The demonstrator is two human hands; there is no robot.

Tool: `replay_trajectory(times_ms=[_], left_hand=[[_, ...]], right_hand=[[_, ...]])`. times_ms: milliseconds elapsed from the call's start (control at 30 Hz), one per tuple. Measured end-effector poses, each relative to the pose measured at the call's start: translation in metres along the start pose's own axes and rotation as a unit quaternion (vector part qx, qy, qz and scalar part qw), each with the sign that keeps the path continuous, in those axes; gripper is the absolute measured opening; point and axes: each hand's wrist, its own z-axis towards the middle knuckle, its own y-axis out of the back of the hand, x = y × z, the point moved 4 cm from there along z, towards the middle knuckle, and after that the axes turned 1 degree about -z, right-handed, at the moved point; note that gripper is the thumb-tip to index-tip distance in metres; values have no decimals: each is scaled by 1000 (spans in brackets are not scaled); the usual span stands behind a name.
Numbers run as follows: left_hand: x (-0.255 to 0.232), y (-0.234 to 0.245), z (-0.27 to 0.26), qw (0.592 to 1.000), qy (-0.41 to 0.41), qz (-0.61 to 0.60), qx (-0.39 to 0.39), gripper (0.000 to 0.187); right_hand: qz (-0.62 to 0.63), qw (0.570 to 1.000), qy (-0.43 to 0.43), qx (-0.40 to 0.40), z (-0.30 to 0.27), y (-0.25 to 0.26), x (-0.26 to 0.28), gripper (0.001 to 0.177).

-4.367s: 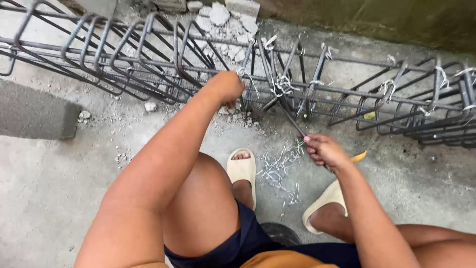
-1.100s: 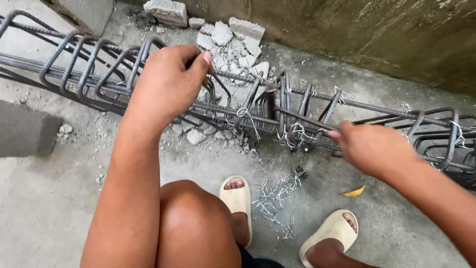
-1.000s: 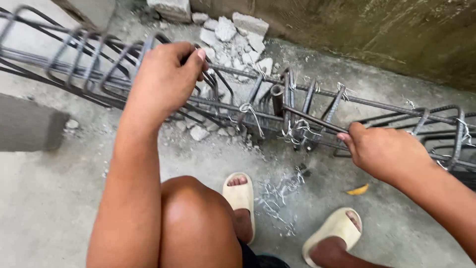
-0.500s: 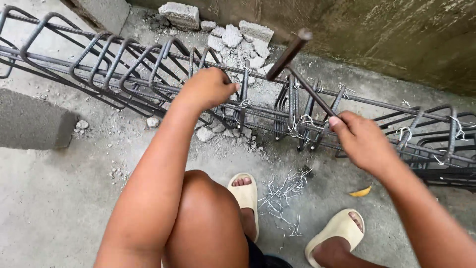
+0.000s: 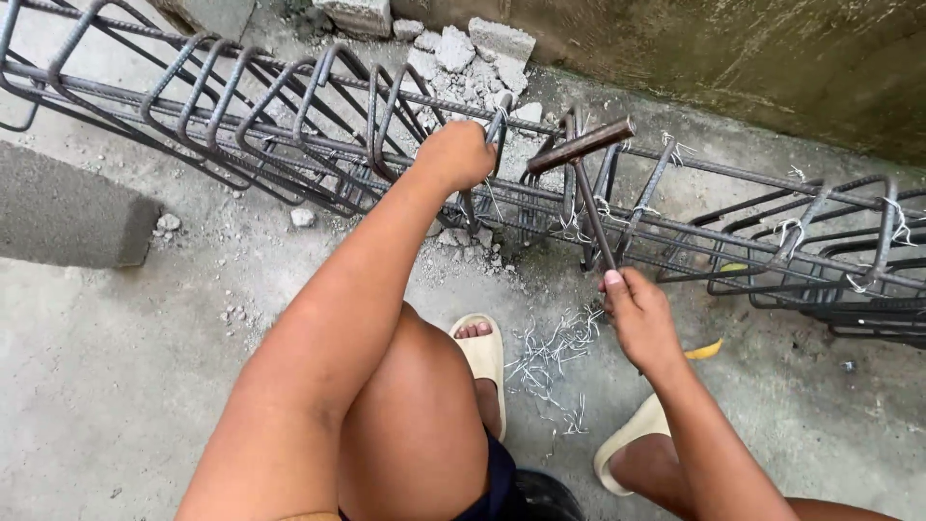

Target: The person ties a rebar cage using a rebar tying tool and wire. They wrap wire around intersections of the rebar and twist it with the tool to secure the structure.

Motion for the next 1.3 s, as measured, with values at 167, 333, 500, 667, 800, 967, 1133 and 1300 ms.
replay_trajectory(times_ms=[167, 333, 500, 667, 800, 967, 1133, 1300], left_hand=[[2, -7, 8, 1000, 28, 3, 6, 48], [1, -3, 6, 999, 33, -4, 19, 50], [-5, 55, -28, 991, 74, 25, -107, 53], [5, 78, -97, 999, 42, -19, -23, 45], [15, 66, -118, 997, 44, 42, 55, 43], [-8, 67, -135, 992, 18, 117, 40, 48], [-91, 21, -217, 978, -46, 113, 166, 41], [-159, -131, -300, 924, -312, 109, 192, 69]], right_hand=[[37, 999, 0, -12, -18, 0, -1, 38], [27, 999, 9, -14, -23, 11, -16, 39], [-135, 988, 22, 69, -43, 59, 7, 38], [-31, 967, -118, 225, -120, 94, 36, 56], [313, 880, -234, 269, -190, 51, -35, 36], [407, 829, -315, 220, -223, 0, -101, 38], [404, 842, -280, 223, -239, 12, -69, 44], [432, 859, -83, 260, -226, 39, 13, 34]])
